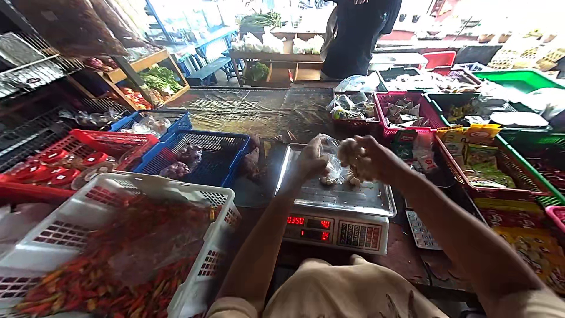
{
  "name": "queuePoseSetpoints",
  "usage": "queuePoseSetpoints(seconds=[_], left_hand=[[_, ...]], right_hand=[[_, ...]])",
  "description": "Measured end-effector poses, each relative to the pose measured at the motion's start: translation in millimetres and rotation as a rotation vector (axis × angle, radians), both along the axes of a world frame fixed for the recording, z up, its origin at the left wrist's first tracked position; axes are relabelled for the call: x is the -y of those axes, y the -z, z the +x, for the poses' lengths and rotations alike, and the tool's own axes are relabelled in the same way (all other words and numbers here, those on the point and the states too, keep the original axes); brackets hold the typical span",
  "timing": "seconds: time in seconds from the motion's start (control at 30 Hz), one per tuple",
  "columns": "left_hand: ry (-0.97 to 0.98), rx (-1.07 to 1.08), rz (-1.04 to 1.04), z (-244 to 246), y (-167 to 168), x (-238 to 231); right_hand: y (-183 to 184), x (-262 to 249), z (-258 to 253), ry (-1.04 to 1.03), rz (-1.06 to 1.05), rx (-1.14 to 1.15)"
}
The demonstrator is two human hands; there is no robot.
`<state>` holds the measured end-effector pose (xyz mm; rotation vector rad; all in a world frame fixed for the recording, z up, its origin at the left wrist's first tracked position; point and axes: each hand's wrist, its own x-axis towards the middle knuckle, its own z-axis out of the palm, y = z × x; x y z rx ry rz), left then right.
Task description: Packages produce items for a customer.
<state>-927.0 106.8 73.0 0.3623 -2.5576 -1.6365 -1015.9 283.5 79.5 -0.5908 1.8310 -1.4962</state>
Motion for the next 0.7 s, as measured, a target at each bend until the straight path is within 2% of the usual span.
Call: queuePoseSetpoints(seconds=[0.1, 0.3, 0.47, 0.53, 0.6, 0.63, 0.67, 0.7], left_hand=[[0.016, -0.023, 0.010, -0.6, -4.1, -11.0], [-0.018, -0.043, 0.045, -6.4, -3.0, -25.1], [-0.093, -0.111, 0.161, -10.6, -11.9, -13.9], [-0.089, -0.118, 0.203, -10.1, -15.4, -16.8], [-0.125, -0.170, 0.223, -12.1, -15.6, -14.4], [-0.152, -0.197, 0.214, -12.5, -15.5, -10.7], [-0.176, -0.220, 0.207, -12.2, -16.0, -7.0], [-0.186, -0.230, 0.215, -11.3, -17.9, -3.5]], right_hand=[[-18.1, 32.0, -24.3, -0.111, 0.122, 0.292], [-25.1, 69.6, -17.9, 0.173, -0.115, 0.569], [-20.6, 43.7, -24.6, 0.035, -0.128, 0.213], [-9.3, 39.0, -21.2, 0.116, -0.163, 0.014], [3.0, 26.5, -21.2, 0.238, -0.170, -0.342], [18.1, 16.9, -26.8, 0.275, -0.104, -0.542], [40.8, 4.8, -36.2, 0.218, 0.014, -0.685], [67.0, -4.7, -46.8, 0.108, 0.153, -0.732]])
